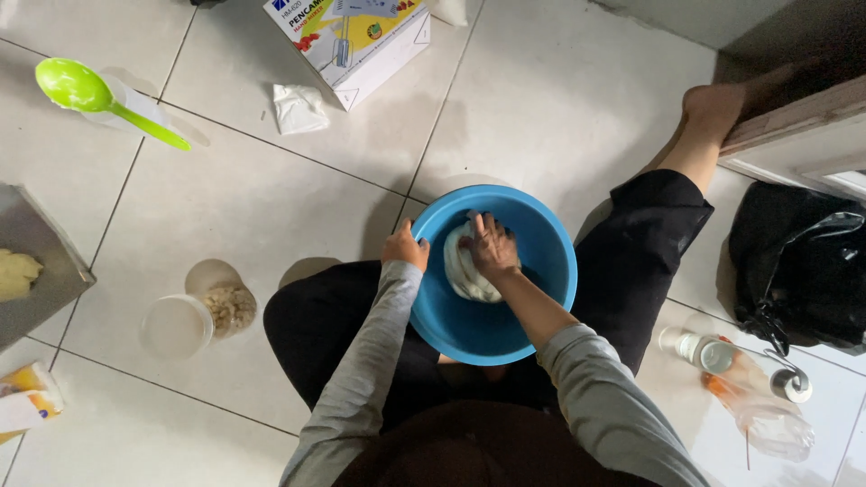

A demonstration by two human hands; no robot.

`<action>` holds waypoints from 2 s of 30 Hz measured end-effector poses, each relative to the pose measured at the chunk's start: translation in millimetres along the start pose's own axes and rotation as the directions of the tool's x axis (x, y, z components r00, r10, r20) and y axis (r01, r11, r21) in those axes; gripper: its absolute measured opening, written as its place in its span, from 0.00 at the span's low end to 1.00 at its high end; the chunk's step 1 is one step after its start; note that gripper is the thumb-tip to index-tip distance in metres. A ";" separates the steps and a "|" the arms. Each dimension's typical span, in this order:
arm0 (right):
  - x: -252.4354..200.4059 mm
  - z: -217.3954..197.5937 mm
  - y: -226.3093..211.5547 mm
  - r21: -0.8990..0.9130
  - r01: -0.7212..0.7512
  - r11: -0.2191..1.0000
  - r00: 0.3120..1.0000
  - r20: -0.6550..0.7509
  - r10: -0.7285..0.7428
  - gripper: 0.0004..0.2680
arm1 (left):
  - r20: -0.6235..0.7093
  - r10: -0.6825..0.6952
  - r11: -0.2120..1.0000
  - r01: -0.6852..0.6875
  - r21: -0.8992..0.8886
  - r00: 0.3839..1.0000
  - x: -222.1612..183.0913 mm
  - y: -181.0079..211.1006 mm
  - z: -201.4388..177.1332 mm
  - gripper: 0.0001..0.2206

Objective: Kneading a ball of dough in a blue plastic bowl on the floor.

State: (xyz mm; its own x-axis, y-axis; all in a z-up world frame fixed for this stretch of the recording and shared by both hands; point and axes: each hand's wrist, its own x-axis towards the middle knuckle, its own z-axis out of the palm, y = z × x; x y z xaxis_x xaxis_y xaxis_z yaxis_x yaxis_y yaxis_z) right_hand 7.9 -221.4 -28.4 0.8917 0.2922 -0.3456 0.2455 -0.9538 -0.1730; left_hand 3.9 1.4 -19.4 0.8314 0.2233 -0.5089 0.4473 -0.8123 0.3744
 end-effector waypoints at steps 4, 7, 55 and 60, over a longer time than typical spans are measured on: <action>27.0 10.8 -8.5 0.073 -0.017 0.997 1.000 -0.011 0.018 0.25 | -0.005 -0.012 0.999 0.012 -0.037 1.000 -13.1 2.5 -14.2 0.27; 32.9 56.0 -3.8 0.286 0.041 0.957 0.967 -0.254 0.034 0.23 | -0.030 -0.040 0.996 0.037 -0.076 0.999 -13.8 -0.5 -7.0 0.26; 22.3 117.1 -24.6 -0.018 0.075 0.997 0.748 -0.660 -0.069 0.22 | -0.095 0.029 0.999 -0.026 0.030 0.995 4.7 10.5 5.0 0.24; -56.2 21.6 -27.9 0.222 0.308 0.925 0.874 -0.451 -0.183 0.15 | -0.070 0.015 1.000 -0.015 -0.007 0.997 8.9 6.7 10.0 0.25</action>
State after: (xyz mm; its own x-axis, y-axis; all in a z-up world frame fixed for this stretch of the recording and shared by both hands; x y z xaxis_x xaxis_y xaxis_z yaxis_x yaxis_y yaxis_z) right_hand -57.2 -209.7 -24.1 0.9055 0.3985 0.1456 0.4177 -0.7769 -0.4711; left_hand 10.9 -7.5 -29.1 0.8589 0.2484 -0.4479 0.4369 -0.8118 0.3874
